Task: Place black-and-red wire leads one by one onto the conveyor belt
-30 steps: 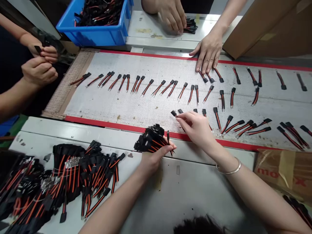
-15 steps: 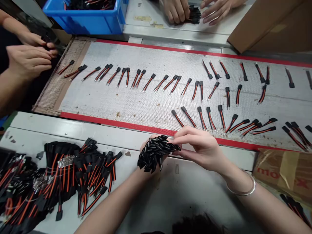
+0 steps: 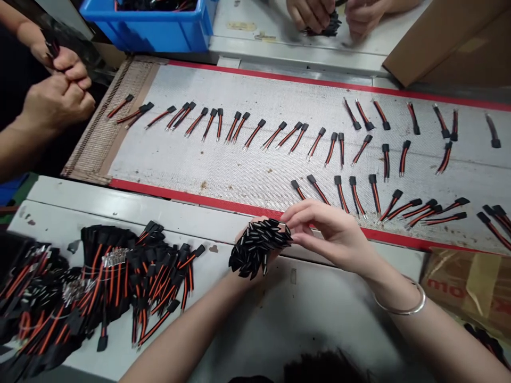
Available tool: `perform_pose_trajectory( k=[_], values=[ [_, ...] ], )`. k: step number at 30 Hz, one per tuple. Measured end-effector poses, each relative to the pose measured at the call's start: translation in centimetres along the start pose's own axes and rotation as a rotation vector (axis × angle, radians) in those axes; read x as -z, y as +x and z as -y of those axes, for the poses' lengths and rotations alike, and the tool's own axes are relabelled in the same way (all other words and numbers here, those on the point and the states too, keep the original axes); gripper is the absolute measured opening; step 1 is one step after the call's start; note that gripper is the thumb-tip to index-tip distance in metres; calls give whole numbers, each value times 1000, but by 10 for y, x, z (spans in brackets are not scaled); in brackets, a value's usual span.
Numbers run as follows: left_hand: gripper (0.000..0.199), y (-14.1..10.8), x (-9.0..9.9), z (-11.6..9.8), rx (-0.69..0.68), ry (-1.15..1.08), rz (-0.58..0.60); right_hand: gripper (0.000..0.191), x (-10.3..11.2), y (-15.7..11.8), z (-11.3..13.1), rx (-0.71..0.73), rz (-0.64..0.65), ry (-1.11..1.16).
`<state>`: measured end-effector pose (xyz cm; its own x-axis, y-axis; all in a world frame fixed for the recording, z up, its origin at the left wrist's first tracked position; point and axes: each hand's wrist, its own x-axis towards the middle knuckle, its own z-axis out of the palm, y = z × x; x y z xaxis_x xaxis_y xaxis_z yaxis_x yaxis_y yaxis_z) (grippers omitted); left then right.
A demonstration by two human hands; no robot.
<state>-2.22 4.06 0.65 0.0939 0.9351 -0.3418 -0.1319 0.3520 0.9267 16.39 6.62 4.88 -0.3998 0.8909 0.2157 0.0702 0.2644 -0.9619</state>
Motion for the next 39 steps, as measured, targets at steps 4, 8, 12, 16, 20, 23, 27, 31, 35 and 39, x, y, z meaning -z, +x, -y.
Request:
perform_pose_trajectory(
  k=[4,8,12,16,20,23,27,31,35,39],
  values=[
    [18,2,-2,1,-96,96,50,13,0,0,0,-33,41,14],
    [11,2,-4,-6,-211,205,29,7,0,3,2,-141,-63,87],
    [1,0,-1,-10,-180,224,-6,16,2,10,3,-243,-220,149],
    [5,0,0,-10,-169,165,-45,8,5,12,1,-142,-248,-56],
    [10,2,-4,-11,-142,99,-76,10,4,8,-2,45,-204,-217],
    [16,3,-7,-12,-144,24,-113,13,5,6,-6,107,-188,-284],
    [24,3,-9,-13,-158,0,-123,3,7,11,-22,6,-194,-402],
    [26,1,-9,-15,-153,20,-81,10,10,16,-38,-184,-275,-540],
    [23,0,-7,-14,-148,65,-44,17,10,16,-24,-260,-292,-364],
    [24,1,-5,-13,-178,97,5,22,2,14,-2,-283,-50,128]
  ],
)
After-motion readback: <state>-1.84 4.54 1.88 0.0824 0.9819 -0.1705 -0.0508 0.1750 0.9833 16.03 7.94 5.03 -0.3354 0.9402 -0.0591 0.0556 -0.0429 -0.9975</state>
